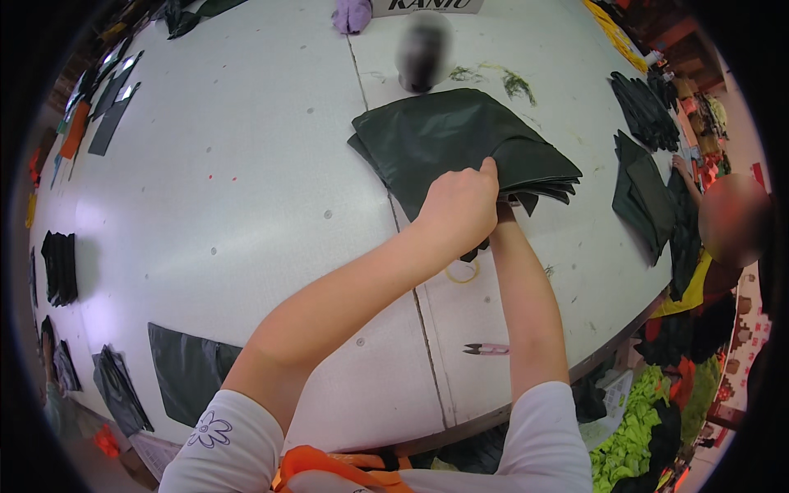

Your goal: The person folds dark green pants on a white table, marks them with a pen, and places them into a white plastic basket. The person repeats this process with multiple pairs of pants.

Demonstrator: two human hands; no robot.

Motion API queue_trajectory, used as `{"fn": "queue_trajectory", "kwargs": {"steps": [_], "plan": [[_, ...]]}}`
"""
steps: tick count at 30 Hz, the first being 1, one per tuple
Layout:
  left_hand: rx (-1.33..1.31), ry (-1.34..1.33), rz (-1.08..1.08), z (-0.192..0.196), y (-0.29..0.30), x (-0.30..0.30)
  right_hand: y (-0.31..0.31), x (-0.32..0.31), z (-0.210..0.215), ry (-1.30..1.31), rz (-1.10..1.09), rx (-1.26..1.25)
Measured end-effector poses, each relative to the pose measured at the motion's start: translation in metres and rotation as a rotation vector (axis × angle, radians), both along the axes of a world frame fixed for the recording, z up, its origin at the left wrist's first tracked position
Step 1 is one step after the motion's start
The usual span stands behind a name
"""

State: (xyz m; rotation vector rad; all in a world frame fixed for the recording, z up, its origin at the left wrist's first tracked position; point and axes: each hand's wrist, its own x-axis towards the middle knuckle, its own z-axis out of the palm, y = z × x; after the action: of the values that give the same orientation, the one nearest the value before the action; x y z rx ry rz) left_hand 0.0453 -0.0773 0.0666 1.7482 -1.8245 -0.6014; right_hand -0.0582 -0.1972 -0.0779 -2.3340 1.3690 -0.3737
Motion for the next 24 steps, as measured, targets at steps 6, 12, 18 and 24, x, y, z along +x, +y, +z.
{"fn": "queue_trajectory", "kwargs": {"steps": [6, 12, 18, 24], "plan": [[-0.019, -0.040, -0.015, 0.000, -0.004, -0.007, -0.002, -0.003, 0.009, -0.019, -0.002, 0.025], [-0.072, -0.084, -0.057, -0.004, -0.008, -0.011, 0.025, -0.030, 0.028, -0.173, 0.032, 0.025], [0.001, -0.299, 0.073, -0.077, -0.014, -0.069, 0.182, -0.151, 0.062, -0.524, -0.498, 0.283], [-0.190, 0.195, -0.084, -0.056, 0.163, 0.048, 0.334, -0.135, 0.065, -0.516, -0.706, 0.406]]}}
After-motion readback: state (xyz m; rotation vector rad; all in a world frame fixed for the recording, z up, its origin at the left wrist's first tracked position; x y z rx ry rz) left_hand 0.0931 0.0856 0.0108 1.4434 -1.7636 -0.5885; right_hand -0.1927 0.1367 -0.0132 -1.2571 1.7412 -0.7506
